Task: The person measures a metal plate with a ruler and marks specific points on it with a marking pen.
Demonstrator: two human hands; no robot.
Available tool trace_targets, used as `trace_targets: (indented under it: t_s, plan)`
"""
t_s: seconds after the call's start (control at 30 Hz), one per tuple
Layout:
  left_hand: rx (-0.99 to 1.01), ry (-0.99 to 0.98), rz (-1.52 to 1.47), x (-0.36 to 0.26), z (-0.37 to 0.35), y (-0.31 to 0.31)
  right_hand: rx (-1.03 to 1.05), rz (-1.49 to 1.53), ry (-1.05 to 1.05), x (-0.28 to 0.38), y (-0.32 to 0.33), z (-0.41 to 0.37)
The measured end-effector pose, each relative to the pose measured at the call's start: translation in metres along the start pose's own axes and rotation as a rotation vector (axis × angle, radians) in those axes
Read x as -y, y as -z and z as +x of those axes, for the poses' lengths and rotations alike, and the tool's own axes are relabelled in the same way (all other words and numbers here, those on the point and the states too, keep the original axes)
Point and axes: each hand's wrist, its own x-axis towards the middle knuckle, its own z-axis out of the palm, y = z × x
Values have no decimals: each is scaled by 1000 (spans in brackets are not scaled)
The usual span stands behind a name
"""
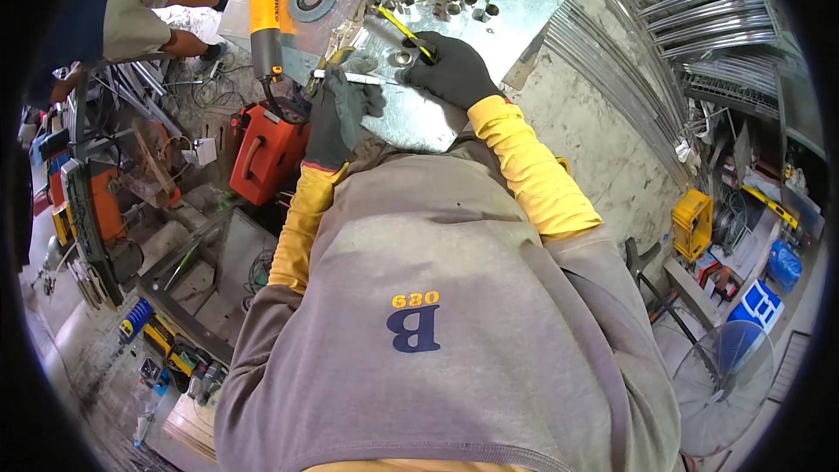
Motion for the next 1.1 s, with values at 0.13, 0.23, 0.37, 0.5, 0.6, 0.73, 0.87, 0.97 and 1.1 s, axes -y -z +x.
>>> trace_targets:
  t_s: [0.13,0.23,0.37,0.5,0.6,0.73,0.87,0.97,1.1]
  plan:
    - [-53,-24,74,-1,2,1,-35,-71,-25,12,2,-2]
    - [-81,-51,84,1,2,4,-17,-8,-12,2,-1,2]
    - [-96,-119,60,4,6,4,20,24,3,-6,0,5]
    - [-131,-138,-14,-11,16,-6,-25,-109,28,10,2,-3]
    - [-94,-79,91,-13,21,-6,-49,-104,9,10,0,-4]
    - [-131,-15,-33,-8,30,-8,-71,-99,8,12,-1,-5]
    - [-169,-69,53,-2,30,-13,-59,-149,23,11,1,-3]
    - [-183,-71,-8,1,34,-16,-73,-166,36,9,-2,-3]
    - [-291,-24,179,-10,28,-25,-98,-175,47,10,-3,-4]
